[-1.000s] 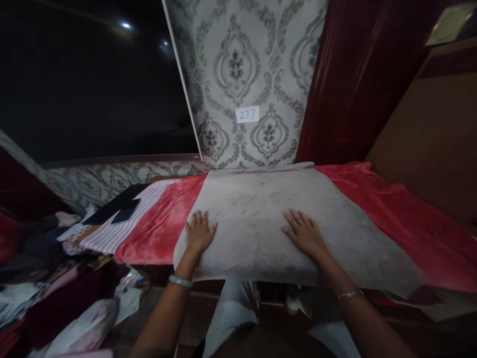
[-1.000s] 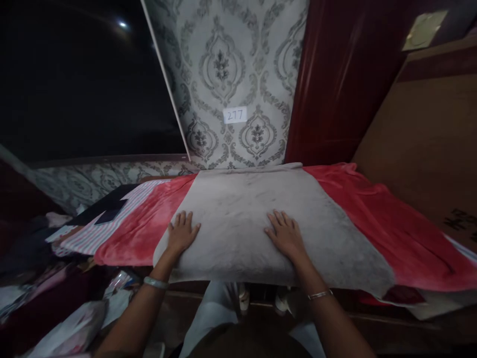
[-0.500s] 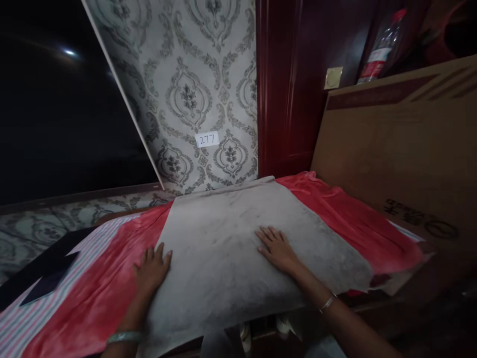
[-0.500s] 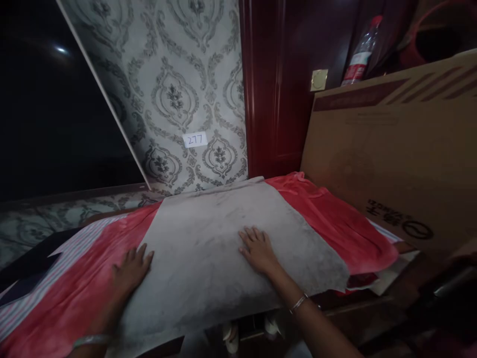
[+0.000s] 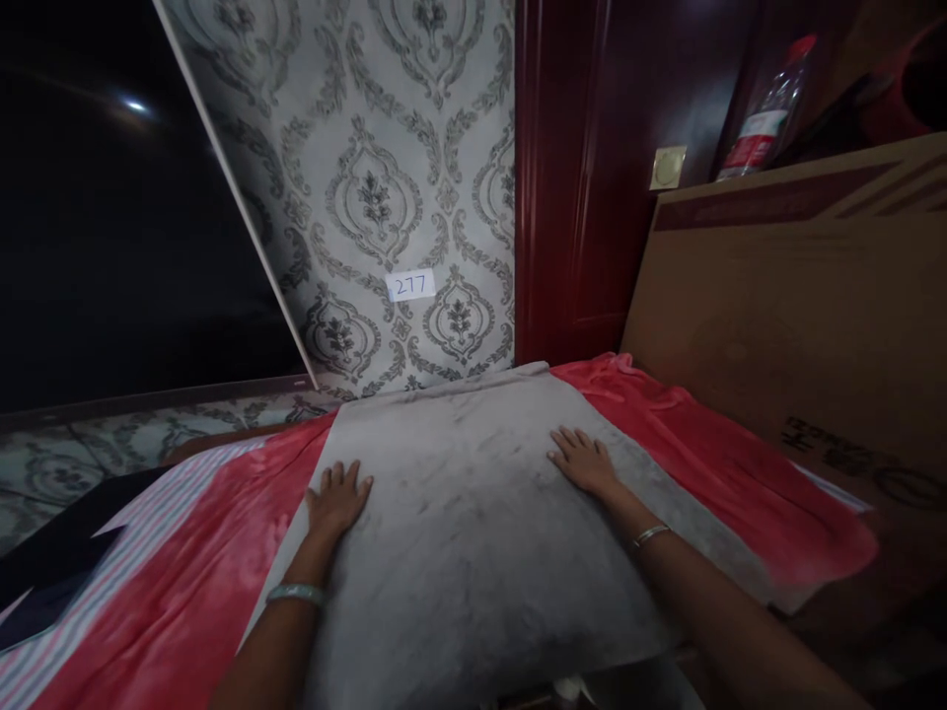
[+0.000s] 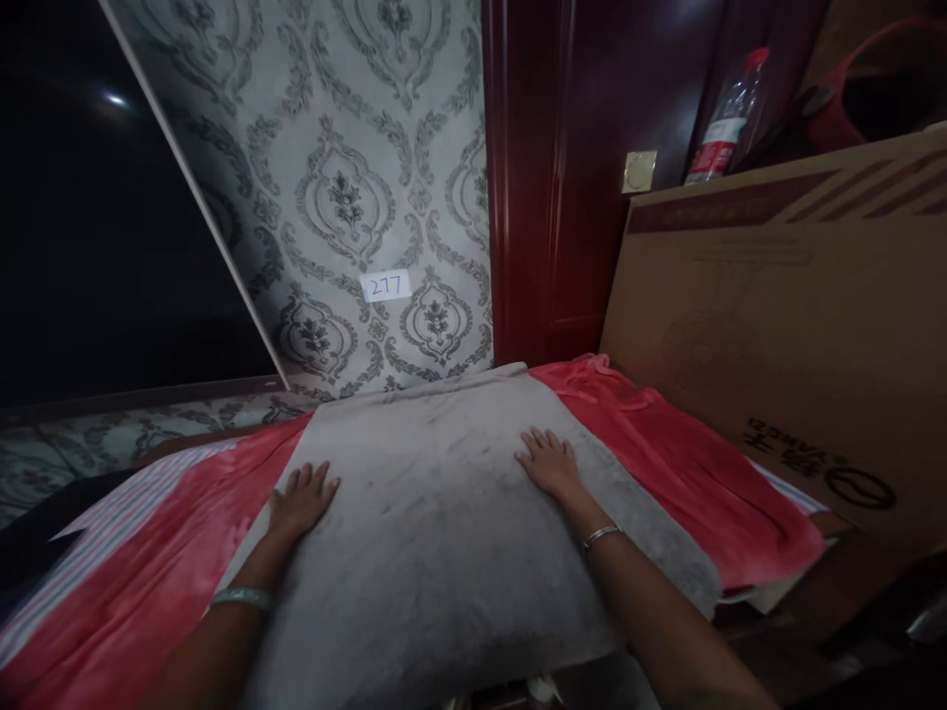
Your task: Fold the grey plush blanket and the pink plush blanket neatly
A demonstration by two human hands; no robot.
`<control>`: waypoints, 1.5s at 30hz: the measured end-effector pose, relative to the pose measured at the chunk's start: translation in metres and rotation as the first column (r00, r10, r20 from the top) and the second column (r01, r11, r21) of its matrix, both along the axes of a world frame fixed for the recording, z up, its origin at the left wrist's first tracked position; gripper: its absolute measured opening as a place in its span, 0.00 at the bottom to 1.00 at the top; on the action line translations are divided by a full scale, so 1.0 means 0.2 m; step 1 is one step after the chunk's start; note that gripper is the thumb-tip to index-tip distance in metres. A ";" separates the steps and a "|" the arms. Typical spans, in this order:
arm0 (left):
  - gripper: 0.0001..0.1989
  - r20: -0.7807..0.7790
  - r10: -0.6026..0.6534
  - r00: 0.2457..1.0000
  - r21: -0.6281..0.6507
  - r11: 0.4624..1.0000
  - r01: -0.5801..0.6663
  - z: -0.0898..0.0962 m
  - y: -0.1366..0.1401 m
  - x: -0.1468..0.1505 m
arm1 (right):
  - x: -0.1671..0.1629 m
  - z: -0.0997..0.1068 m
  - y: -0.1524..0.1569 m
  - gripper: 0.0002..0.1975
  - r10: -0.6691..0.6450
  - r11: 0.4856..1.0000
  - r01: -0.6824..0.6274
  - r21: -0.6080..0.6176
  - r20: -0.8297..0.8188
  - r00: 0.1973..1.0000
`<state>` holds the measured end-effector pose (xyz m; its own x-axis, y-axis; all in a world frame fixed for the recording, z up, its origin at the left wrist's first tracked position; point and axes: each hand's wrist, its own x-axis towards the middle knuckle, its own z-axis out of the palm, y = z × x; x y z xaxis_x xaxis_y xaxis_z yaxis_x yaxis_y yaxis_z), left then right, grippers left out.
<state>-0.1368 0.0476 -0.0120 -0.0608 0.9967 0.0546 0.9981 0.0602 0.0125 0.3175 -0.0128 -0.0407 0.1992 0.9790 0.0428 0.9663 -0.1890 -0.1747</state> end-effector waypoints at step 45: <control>0.19 0.063 -0.020 0.998 0.145 0.989 0.011 0.06 0.16 0.03 | 0.19 -0.09 0.29 0.18 -0.213 0.918 0.241 0.316 -0.121 0.969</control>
<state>-0.1312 0.0797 0.0003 -0.0536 0.9794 0.1945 0.9957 0.0378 0.0844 0.3558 0.0457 -0.0583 0.4312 0.8414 0.3256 0.8837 -0.3210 -0.3407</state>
